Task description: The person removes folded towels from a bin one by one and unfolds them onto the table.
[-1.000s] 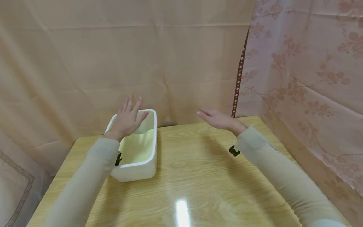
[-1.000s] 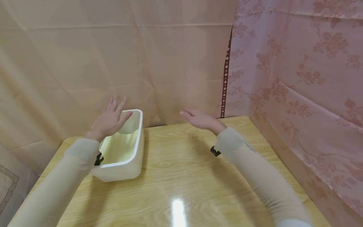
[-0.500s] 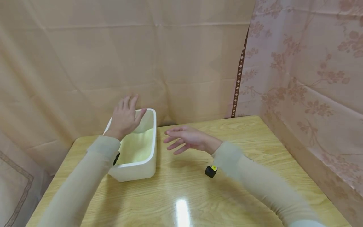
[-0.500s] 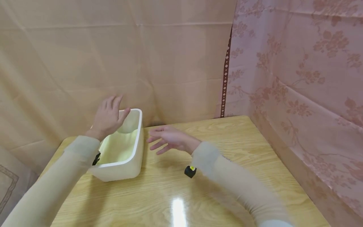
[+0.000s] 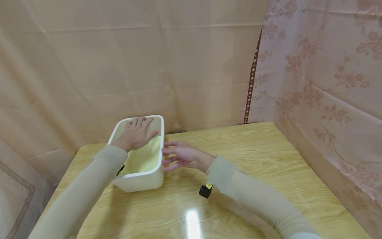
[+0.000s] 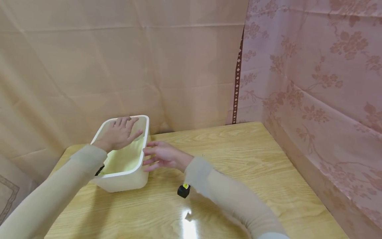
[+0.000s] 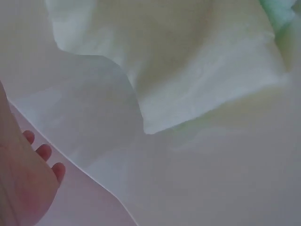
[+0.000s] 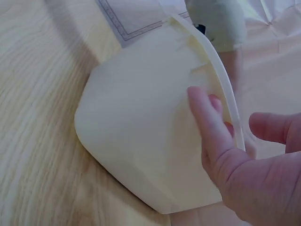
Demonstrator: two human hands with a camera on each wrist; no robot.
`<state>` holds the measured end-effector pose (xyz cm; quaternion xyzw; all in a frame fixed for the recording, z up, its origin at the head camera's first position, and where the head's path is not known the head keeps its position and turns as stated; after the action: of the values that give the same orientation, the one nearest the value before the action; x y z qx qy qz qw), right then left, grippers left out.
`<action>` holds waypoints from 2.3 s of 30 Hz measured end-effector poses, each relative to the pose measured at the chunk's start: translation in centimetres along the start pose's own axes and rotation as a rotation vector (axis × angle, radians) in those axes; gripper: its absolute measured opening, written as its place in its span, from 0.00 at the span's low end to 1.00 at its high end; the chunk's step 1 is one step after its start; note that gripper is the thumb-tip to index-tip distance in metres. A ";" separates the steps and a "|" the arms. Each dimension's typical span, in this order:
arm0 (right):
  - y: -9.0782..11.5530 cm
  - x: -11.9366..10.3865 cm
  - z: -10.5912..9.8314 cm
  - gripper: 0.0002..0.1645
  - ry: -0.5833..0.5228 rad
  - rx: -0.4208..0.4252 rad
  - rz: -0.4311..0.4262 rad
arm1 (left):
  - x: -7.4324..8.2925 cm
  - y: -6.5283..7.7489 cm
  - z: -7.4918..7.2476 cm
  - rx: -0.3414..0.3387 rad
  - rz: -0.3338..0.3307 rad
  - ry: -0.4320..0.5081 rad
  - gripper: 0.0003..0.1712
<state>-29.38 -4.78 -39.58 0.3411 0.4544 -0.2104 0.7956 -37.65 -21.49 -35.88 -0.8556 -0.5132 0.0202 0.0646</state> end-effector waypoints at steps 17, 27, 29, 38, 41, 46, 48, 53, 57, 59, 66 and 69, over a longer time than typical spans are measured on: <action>0.0 0.6 -0.1 0.42 -0.060 0.036 0.000 | -1.9 -1.9 6.9 -0.339 -0.084 0.075 0.65; 0.6 1.4 -0.2 0.45 -0.043 0.023 0.029 | -1.9 -0.2 9.8 -0.511 -0.162 0.132 0.63; 0.8 1.5 -0.1 0.45 -0.044 0.011 0.033 | -1.9 0.1 10.0 -0.509 -0.168 0.129 0.59; 1.3 1.5 0.4 0.44 -0.032 -0.007 0.039 | -2.1 0.0 10.4 -0.503 -0.207 0.141 0.58; 1.4 1.5 0.5 0.45 -0.054 -0.015 0.040 | -2.3 -0.1 10.8 -0.476 -0.198 0.131 0.61; 1.5 1.6 0.5 0.44 -0.079 -0.030 0.038 | -2.8 -0.2 11.5 -0.442 -0.198 0.121 0.66; 1.6 1.6 0.5 0.44 -0.083 -0.032 0.037 | -3.0 -0.4 11.8 -0.434 -0.190 0.119 0.65; 1.7 1.6 0.4 0.42 -0.085 -0.027 0.025 | -2.9 -0.9 12.4 -0.463 -0.167 0.192 0.49; 1.9 1.5 0.4 0.41 -0.087 -0.026 0.019 | -2.6 -1.1 12.4 -0.486 -0.137 0.245 0.42; 2.0 1.5 0.4 0.41 -0.086 -0.025 0.018 | -2.3 -1.1 12.3 -0.493 -0.135 0.250 0.42; 2.1 1.3 0.5 0.41 -0.085 -0.037 0.009 | -1.0 -0.7 10.9 -0.460 -0.092 0.153 0.46; 2.1 1.3 0.5 0.41 -0.086 -0.040 0.008 | -0.6 -0.6 10.4 -0.426 -0.072 0.114 0.44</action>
<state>-27.07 -3.75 -39.79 0.3174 0.4225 -0.2124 0.8220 -39.54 -20.83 -46.11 -0.8308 -0.5316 -0.1395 -0.0878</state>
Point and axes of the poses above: each hand's wrist, its own y-axis away from the middle knuckle, its own z-axis out of the palm, x = y × z, the point moved 7 cm from there along -y, towards the middle knuckle, and after that the axes turned 5 degrees about z, right-handed, at the moved point
